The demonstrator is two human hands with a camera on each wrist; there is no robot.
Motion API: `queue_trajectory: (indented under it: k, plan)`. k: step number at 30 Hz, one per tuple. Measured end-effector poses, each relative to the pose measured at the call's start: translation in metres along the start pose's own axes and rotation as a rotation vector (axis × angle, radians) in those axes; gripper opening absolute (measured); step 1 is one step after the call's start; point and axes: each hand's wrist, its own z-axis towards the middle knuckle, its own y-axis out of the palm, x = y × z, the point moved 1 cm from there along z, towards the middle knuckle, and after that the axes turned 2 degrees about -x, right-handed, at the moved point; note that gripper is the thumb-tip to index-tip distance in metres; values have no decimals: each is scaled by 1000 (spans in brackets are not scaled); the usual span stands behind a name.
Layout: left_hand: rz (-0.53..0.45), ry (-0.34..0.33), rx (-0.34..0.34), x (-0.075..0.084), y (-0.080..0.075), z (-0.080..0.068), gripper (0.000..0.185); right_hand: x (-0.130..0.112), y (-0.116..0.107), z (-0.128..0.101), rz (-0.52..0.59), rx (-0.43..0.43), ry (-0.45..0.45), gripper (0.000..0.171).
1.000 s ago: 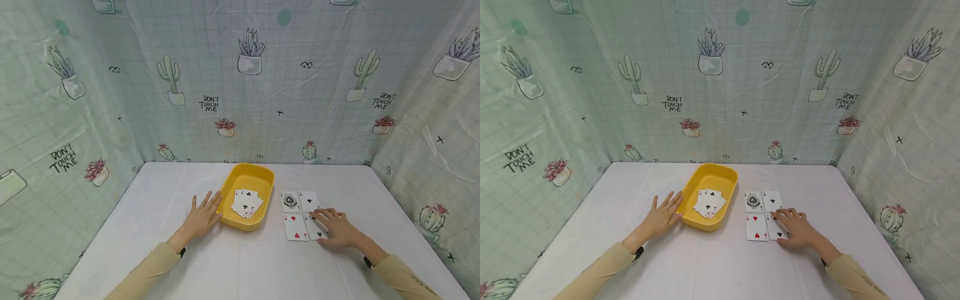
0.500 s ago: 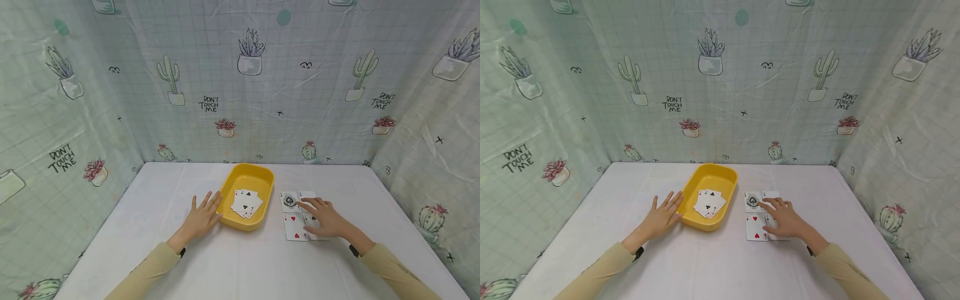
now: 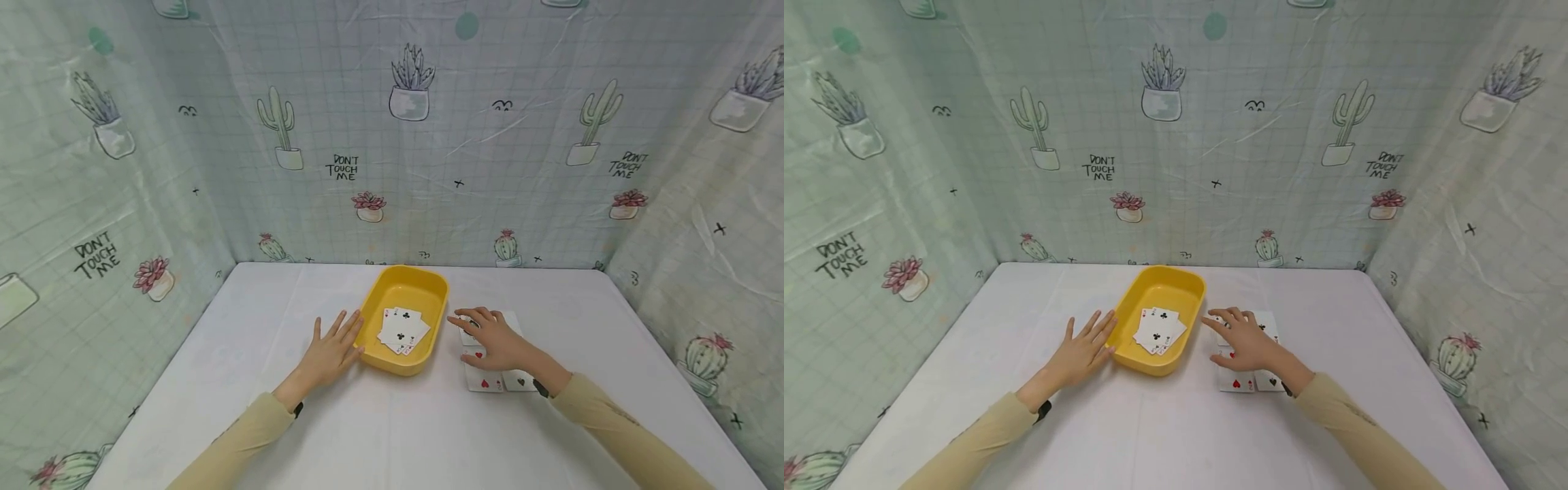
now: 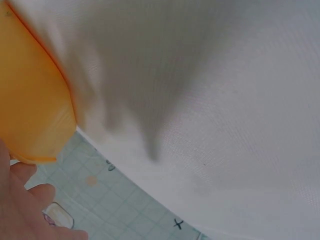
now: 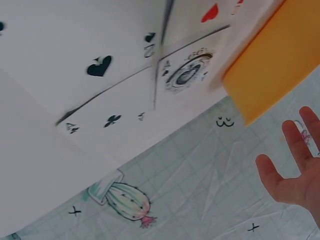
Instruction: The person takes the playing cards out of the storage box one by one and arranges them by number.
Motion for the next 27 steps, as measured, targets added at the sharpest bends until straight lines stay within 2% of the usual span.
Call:
queue_trajectory:
  k: [6, 14, 27]
  plan:
    - [-2, -3, 2, -1, 0, 0, 59, -10, -1, 26, 19, -30, -6, 68]
    - [-35, -15, -27, 0, -2, -1, 59, -13, 5, 49, 26, -56, -22, 64]
    - [-23, -2, -24, 0, -4, -1, 59, -18, 13, 77, 29, -145, 75, 66]
